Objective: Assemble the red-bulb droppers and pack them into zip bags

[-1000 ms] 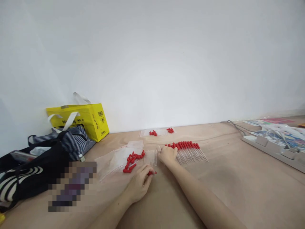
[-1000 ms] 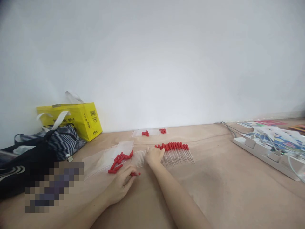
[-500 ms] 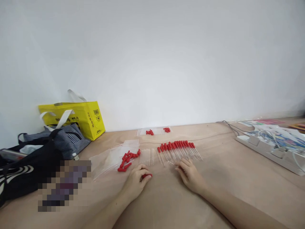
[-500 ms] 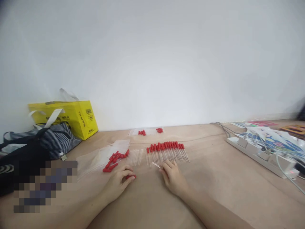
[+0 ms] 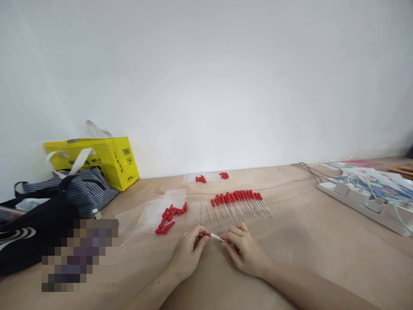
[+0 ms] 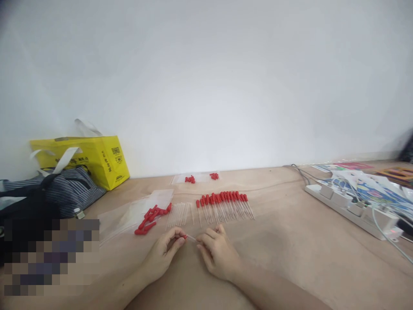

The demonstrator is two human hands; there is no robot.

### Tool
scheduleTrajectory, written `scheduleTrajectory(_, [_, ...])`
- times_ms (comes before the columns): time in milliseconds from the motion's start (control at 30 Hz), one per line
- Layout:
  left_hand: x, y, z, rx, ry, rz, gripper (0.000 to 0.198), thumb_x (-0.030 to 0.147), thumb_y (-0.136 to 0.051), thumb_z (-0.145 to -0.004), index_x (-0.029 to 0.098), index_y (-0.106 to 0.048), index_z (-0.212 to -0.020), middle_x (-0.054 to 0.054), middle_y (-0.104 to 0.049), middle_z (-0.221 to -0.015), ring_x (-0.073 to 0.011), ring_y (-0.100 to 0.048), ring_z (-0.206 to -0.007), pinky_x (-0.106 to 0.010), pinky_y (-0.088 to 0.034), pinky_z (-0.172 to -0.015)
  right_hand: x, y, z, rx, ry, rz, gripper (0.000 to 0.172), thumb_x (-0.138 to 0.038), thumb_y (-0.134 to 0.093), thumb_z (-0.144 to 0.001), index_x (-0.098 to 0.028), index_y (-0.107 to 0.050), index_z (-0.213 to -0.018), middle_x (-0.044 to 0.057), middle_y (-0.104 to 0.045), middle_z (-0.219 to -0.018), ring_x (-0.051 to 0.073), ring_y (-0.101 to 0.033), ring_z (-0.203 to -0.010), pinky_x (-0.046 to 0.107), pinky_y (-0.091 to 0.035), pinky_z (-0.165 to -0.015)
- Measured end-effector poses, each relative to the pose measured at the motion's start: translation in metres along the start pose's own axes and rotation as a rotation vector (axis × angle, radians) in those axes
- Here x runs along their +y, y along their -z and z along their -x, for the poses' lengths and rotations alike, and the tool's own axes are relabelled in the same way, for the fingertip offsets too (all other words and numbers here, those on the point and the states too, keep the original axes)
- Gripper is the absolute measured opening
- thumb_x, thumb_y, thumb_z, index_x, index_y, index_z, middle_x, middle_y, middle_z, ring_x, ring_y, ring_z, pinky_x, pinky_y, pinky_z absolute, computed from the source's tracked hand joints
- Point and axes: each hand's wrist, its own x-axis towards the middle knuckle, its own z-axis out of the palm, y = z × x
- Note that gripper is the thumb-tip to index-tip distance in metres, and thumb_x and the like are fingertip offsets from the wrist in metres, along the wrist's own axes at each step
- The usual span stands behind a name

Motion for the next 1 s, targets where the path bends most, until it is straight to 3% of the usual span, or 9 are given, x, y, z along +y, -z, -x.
scheduleTrajectory(267, [0.000, 0.003, 0.001, -0.025, -0.033, -0.031, 0.025, 0.032, -0.041, -0.084, 0.020, -0.062, -0.079, 0.000, -0.063, -0.070, -0.0154, -0.055, -0.068, -0.024, -0.041, -0.064, -0.004, -0.004, 0.002, -0.013, 0.028, 0.021, 0.017, -0.011, -0.039, -0.081, -0.019, -0.052, -0.087, 0.001, -0.055, -0.076, 0.012, -0.046, -0.069, 0.026, -0.027, -0.067])
scheduleTrajectory(433, [-0.001, 0.003, 0.001, -0.030, -0.098, -0.125, 0.025, 0.031, -0.043, -0.083, 0.021, -0.064, -0.075, 0.000, -0.064, -0.067, -0.0150, -0.055, -0.066, -0.025, -0.039, -0.064, 0.001, 0.001, 0.000, -0.022, 0.099, 0.175, 0.019, -0.010, -0.039, -0.079, -0.020, -0.054, -0.084, 0.000, -0.055, -0.073, 0.011, -0.040, -0.061, 0.028, -0.022, -0.064])
scheduleTrajectory(567, [0.001, 0.001, 0.004, -0.006, -0.143, -0.228, 0.023, 0.030, -0.043, -0.083, 0.022, -0.064, -0.075, 0.001, -0.063, -0.066, -0.0154, -0.055, -0.066, -0.031, -0.036, -0.072, 0.006, 0.001, -0.001, -0.020, 0.172, 0.276, 0.021, -0.007, -0.039, -0.074, -0.018, -0.056, -0.082, 0.000, -0.054, -0.071, 0.011, -0.036, -0.056, 0.029, -0.019, -0.062])
scheduleTrajectory(733, [0.009, 0.001, 0.008, 0.006, -0.240, -0.326, 0.027, 0.029, -0.039, -0.085, 0.021, -0.060, -0.070, 0.001, -0.060, -0.061, -0.0145, -0.053, -0.062, -0.035, -0.032, -0.078, -0.001, 0.001, -0.001, 0.008, 0.121, 0.219, 0.020, -0.010, -0.038, -0.076, -0.018, -0.056, -0.082, 0.000, -0.053, -0.070, 0.011, -0.036, -0.056, 0.029, -0.019, -0.061])
scheduleTrajectory(1000, [0.012, 0.002, 0.011, -0.059, -0.288, -0.367, 0.024, 0.028, -0.040, -0.085, 0.022, -0.059, -0.071, 0.000, -0.059, -0.060, -0.0155, -0.053, -0.064, -0.038, -0.028, -0.084, -0.010, 0.008, -0.004, -0.063, 0.050, 0.140, 0.020, -0.013, -0.035, -0.078, -0.019, -0.054, -0.075, 0.001, -0.055, -0.068, 0.012, -0.041, -0.058, 0.029, -0.021, -0.063])
